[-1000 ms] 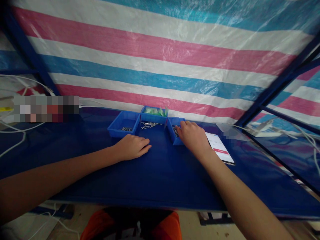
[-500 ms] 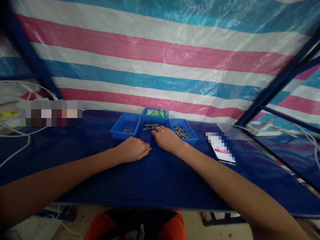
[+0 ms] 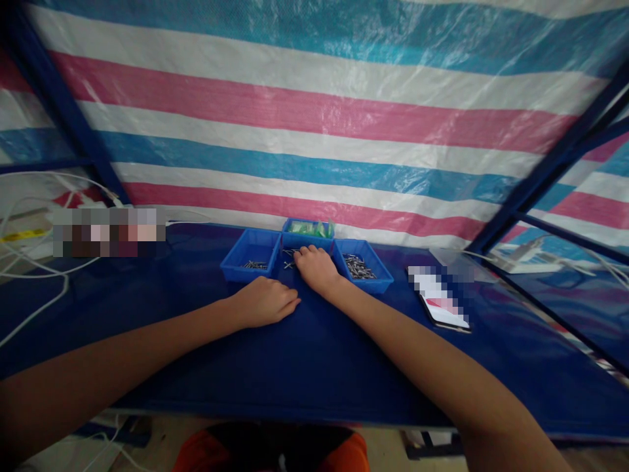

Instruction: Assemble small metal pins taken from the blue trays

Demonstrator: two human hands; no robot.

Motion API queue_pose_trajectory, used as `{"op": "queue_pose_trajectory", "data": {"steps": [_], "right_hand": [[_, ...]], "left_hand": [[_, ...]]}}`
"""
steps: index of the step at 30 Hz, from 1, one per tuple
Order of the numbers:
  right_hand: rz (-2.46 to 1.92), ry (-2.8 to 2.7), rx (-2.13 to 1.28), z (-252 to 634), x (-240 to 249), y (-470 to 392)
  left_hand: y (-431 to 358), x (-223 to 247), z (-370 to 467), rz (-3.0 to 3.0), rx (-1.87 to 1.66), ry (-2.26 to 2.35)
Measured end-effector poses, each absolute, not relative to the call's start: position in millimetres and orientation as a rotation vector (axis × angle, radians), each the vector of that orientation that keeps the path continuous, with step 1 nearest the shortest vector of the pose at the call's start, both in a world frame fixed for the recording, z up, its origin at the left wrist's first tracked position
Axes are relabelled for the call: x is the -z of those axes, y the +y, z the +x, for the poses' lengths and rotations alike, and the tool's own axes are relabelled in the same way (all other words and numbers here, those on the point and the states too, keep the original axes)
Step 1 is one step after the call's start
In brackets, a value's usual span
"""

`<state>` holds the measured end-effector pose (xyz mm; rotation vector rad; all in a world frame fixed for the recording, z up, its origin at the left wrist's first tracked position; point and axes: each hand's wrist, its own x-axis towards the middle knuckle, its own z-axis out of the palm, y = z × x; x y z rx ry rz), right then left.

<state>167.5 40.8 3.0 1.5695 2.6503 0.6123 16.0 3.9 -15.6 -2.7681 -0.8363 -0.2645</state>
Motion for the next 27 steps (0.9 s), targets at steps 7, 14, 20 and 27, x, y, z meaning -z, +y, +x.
{"op": "queue_pose_trajectory", "data": {"steps": [7,14,20,27], "right_hand": [[1.553,2.746,-0.682,178,-13,6],[1.588,2.768,-0.466,198,1,-17],[1.596,2.864,-0.228,205,-2,-22],[1.537,2.873,-0.208,206,0,-22]], "left_hand": [[1,12,17,-2.768,0.251,-0.854],[-1,12,19,-2.751,0.196,-0.970],[-7,14,20,-2.641,0.302,-1.040],[-6,14,21,-2.696,0.307,-0.906]]}}
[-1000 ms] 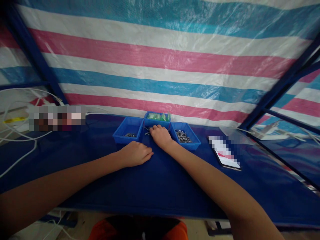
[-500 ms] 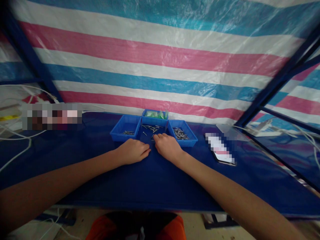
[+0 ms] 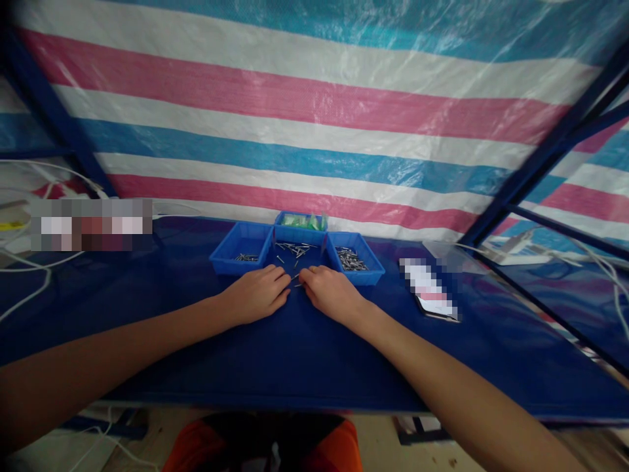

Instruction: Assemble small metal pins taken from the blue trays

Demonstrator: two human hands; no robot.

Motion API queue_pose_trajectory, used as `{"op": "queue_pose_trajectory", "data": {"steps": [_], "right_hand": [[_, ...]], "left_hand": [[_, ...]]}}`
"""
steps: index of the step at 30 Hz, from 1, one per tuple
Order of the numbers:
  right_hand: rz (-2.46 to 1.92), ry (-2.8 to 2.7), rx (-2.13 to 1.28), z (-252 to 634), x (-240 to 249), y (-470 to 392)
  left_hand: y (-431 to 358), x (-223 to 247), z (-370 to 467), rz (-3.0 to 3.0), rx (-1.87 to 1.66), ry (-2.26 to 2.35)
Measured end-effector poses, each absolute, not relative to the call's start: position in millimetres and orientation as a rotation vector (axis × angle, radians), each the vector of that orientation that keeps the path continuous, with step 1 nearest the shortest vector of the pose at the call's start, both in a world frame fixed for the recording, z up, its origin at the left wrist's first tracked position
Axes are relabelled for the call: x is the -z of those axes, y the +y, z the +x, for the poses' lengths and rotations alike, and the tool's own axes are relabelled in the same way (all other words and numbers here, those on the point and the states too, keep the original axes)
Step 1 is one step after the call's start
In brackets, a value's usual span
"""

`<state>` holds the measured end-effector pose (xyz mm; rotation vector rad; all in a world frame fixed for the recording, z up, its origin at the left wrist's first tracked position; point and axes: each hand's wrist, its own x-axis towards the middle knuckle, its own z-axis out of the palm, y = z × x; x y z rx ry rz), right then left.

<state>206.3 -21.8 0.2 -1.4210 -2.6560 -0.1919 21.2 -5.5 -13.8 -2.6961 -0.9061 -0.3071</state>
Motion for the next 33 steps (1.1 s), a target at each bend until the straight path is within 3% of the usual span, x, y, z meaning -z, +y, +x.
{"op": "queue_pose_trajectory", "data": {"steps": [33], "right_hand": [[-1.308,-2.743,0.238,209.7,1.7,-19.4]], "left_hand": [[1.0,15.9,19.2,-2.793,0.385,-0.843]]}}
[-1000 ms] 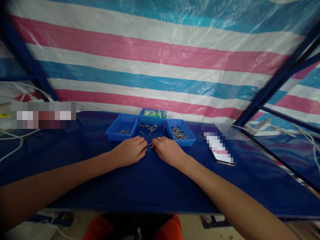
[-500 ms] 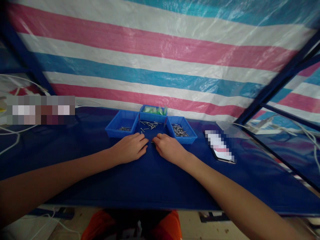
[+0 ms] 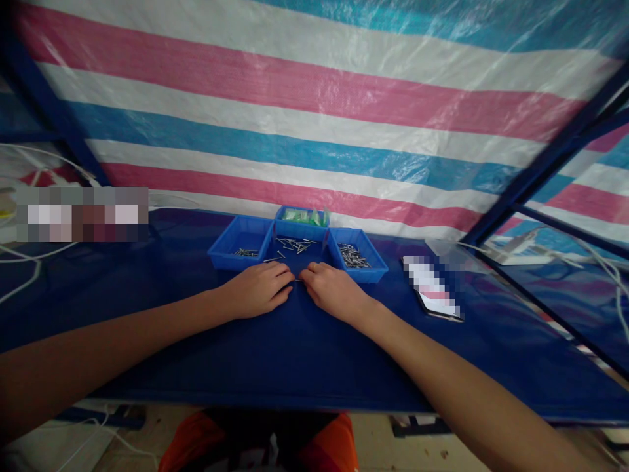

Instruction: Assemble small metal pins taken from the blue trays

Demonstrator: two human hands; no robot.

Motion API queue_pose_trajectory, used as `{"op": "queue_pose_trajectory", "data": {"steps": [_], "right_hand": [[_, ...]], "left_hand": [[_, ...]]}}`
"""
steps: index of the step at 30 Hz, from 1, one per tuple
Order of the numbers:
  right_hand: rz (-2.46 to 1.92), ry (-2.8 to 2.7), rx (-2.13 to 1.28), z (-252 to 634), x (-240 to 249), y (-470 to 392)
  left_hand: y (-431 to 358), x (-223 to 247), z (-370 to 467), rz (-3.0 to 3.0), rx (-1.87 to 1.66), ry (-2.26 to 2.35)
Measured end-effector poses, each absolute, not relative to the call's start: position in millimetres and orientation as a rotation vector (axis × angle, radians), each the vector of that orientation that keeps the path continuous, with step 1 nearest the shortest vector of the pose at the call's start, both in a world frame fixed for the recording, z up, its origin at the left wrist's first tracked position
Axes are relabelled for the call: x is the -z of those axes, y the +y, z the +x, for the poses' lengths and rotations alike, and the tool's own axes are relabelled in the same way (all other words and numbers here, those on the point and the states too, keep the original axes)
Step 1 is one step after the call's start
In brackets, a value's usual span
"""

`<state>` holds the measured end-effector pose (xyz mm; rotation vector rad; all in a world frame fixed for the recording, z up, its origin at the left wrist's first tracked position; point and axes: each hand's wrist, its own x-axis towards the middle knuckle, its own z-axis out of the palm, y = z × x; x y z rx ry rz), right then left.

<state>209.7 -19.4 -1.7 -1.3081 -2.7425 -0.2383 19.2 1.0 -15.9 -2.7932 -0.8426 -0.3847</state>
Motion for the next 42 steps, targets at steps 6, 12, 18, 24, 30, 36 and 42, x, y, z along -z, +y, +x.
{"op": "queue_pose_trajectory", "data": {"steps": [6,12,18,24,30,36,42], "right_hand": [[-1.300,-2.730,0.225,208.6,1.3,-20.5],[-1.263,-2.725,0.196,207.3,3.1,-20.2],[-1.251,-2.710,0.185,206.6,3.8,-20.4],[-1.243,-2.702,0.163,206.0,3.9,-20.7],[-1.302,-2.670,0.155,206.6,1.3,-21.5],[-1.325,-2.689,0.164,208.2,1.0,-19.9],[-1.304,-2.689,0.208,206.5,3.2,-21.1]], "left_hand": [[-0.3,14.3,19.6,-2.743,0.380,-0.794],[-0.4,16.0,19.7,-2.703,0.368,-0.816],[1.5,16.7,19.5,-2.674,0.378,-0.772],[2.7,19.0,18.9,-2.645,0.403,-0.753],[2.3,20.8,20.1,-2.626,0.428,-0.770],[0.1,18.0,21.1,-2.609,0.456,-0.822],[0.0,17.9,21.2,-2.610,0.547,-0.751]]}}
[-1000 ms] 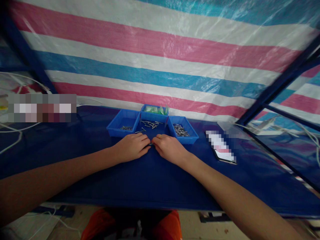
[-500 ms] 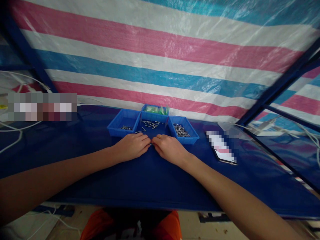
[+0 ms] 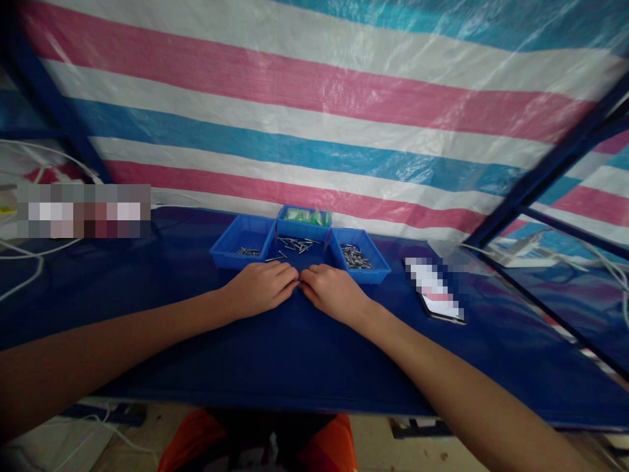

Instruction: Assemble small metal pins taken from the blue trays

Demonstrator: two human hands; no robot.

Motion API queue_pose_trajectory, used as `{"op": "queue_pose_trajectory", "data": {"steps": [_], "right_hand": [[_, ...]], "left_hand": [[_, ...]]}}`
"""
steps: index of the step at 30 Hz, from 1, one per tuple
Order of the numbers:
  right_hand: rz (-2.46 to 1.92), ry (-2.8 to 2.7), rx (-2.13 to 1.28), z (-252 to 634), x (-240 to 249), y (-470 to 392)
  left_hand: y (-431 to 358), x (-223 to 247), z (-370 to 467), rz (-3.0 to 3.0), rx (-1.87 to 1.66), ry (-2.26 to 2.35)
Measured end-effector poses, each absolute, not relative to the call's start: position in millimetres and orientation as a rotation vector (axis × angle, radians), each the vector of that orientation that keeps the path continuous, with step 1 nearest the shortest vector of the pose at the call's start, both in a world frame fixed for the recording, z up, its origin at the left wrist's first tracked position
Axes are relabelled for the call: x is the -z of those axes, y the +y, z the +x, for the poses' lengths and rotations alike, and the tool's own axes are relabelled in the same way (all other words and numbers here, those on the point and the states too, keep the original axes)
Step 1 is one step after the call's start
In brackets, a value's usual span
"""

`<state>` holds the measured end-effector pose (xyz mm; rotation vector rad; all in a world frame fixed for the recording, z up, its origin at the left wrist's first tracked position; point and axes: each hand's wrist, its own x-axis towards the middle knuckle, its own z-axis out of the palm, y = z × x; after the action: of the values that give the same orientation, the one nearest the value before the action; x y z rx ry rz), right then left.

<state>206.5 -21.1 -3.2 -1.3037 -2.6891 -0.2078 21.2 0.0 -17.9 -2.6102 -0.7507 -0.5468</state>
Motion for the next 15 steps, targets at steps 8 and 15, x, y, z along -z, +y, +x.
{"op": "queue_pose_trajectory", "data": {"steps": [8,15], "right_hand": [[-1.291,-2.675,0.242,205.9,3.1,-22.7],[-1.282,-2.671,0.200,206.5,2.7,-22.4]], "left_hand": [[-0.8,15.6,21.2,-2.675,0.570,-0.726],[-0.8,14.8,21.1,-2.726,0.590,-0.787]]}}
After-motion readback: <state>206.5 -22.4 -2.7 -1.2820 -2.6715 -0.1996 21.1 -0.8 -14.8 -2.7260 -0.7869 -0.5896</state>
